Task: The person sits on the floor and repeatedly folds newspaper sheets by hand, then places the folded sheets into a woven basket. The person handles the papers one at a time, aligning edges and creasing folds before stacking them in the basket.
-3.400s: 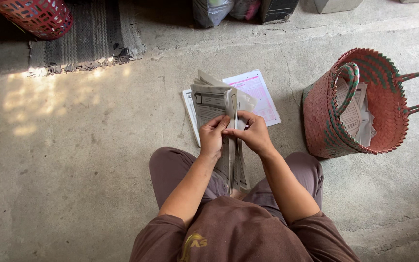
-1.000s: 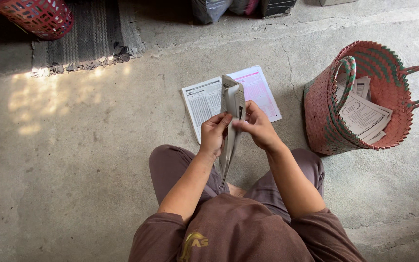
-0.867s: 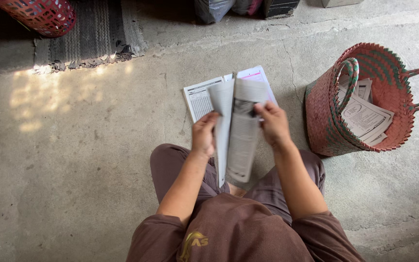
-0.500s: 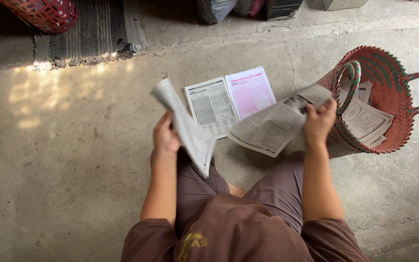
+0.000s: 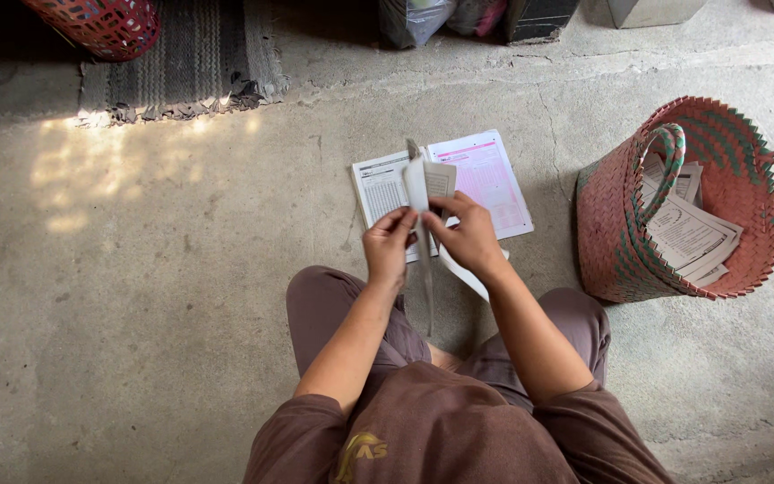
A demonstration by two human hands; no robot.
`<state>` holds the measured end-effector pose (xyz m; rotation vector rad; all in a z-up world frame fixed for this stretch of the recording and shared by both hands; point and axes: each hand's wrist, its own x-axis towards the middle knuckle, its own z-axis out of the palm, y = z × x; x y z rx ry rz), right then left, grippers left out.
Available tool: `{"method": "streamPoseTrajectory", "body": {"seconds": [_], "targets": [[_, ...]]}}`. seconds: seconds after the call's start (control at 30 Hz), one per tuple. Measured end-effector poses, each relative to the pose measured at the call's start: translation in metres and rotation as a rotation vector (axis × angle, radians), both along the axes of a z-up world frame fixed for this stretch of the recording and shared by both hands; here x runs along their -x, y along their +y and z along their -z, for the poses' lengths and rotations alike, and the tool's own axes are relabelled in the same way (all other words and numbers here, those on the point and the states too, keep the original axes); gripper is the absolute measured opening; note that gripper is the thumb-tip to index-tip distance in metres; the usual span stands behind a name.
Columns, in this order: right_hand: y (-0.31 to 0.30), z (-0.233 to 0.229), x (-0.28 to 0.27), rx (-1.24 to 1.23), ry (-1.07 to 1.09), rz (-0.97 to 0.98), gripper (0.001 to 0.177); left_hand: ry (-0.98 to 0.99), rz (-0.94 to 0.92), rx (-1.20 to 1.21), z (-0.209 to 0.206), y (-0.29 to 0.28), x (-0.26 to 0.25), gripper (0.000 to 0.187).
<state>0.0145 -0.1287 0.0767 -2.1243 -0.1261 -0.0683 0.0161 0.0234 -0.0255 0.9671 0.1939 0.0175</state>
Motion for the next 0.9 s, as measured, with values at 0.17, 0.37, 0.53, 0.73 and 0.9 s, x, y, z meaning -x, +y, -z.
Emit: {"method": "streamPoseTrajectory", "body": {"seconds": [0.17, 0.37, 0.53, 0.73, 0.9], "targets": [[-0.001, -0.011, 0.005, 0.000, 0.145, 0.026, 0.051, 0.072, 0.134, 0.104, -0.009, -0.009, -0.008, 0.022], [-0.013, -0.001, 0.001, -0.314, -0.029, -0.036, 0.042, 0.079, 0.224, 0.140, -0.010, -0.017, -0.019, 0.020], [-0.044, 0.031, -0.014, -0.505, 0.261, 0.328, 0.026, 0.065, 0.207, 0.114, -0.013, -0.007, -0.029, 0.020], [-0.192, 0.065, -0.027, -0.680, 0.085, 0.810, 0.012, 0.285, 0.042, 0.422, -0.052, 0.117, -0.047, 0.040], [-0.238, 0.089, -0.014, -0.568, -0.080, 0.735, 0.017, 0.305, -0.211, 0.189, -0.055, 0.148, -0.043, 0.033]]}}
